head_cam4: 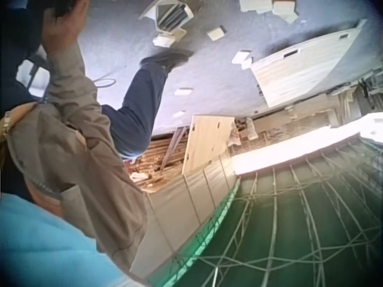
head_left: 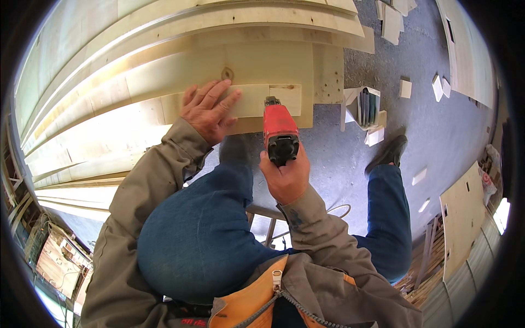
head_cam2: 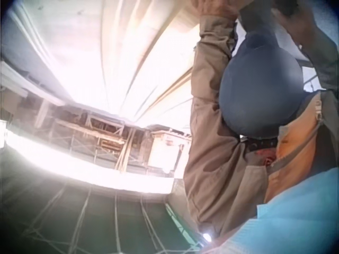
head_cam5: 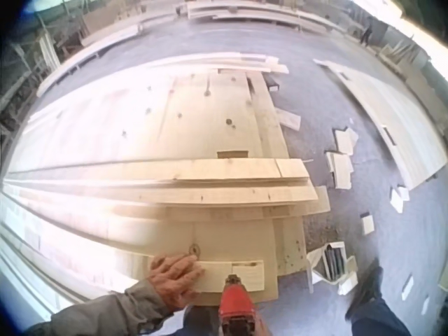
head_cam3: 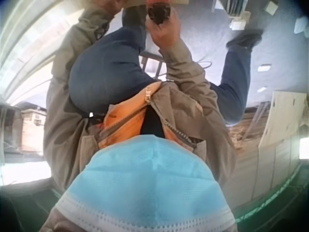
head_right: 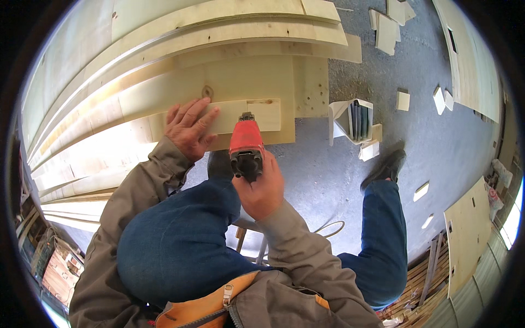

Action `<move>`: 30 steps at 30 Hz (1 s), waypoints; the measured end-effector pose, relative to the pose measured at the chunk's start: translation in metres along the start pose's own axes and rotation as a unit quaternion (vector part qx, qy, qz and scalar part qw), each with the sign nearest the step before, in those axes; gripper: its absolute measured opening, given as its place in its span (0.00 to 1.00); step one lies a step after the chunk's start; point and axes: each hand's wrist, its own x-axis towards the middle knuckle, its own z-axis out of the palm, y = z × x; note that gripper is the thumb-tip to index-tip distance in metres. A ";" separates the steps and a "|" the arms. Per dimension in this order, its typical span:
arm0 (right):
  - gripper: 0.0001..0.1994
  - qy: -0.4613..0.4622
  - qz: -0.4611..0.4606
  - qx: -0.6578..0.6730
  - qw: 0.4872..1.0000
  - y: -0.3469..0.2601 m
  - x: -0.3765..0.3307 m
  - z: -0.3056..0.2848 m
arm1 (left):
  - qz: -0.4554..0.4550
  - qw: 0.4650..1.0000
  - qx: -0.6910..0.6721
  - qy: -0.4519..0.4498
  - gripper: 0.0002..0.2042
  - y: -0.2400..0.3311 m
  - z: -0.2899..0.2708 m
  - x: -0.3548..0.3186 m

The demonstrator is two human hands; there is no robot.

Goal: The person assembles a curved wooden structure by placing small rectangular wooden blocks onto a larger curved wooden piece. They use a red nail gun to secure the blocks in place, repeating the process for multiple blocks.

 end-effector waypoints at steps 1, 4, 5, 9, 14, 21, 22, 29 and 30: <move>0.22 0.001 -0.003 -0.008 1.000 0.002 0.002 0.000 | 0.001 1.000 -0.003 -0.003 0.35 0.001 0.000 0.001; 0.21 0.007 0.005 0.010 1.000 0.004 0.006 0.001 | 0.003 1.000 -0.011 -0.013 0.35 0.001 -0.002 0.003; 0.21 0.009 0.012 0.023 1.000 0.005 0.007 0.002 | 0.003 1.000 -0.014 -0.015 0.35 0.001 -0.002 0.004; 0.19 0.006 0.005 0.026 1.000 -0.001 0.017 0.005 | 0.005 1.000 -0.024 -0.014 0.35 -0.001 -0.002 0.003; 0.19 0.000 0.022 0.038 0.999 0.006 0.021 0.007 | 0.001 1.000 -0.021 -0.016 0.35 0.001 -0.001 0.005; 0.21 0.006 0.020 0.003 1.000 -0.001 0.022 0.007 | -0.007 1.000 -0.013 -0.018 0.35 0.002 -0.004 0.005; 0.22 0.005 0.016 -0.009 1.000 -0.001 0.023 0.007 | -0.003 1.000 -0.013 -0.020 0.35 0.003 -0.004 0.005; 0.24 0.005 0.038 0.014 0.999 0.001 0.023 0.009 | 0.010 1.000 -0.013 -0.021 0.35 0.001 -0.004 0.005; 0.23 0.002 0.036 0.014 0.999 0.002 0.023 0.009 | 0.011 1.000 -0.013 -0.019 0.35 0.001 -0.005 0.005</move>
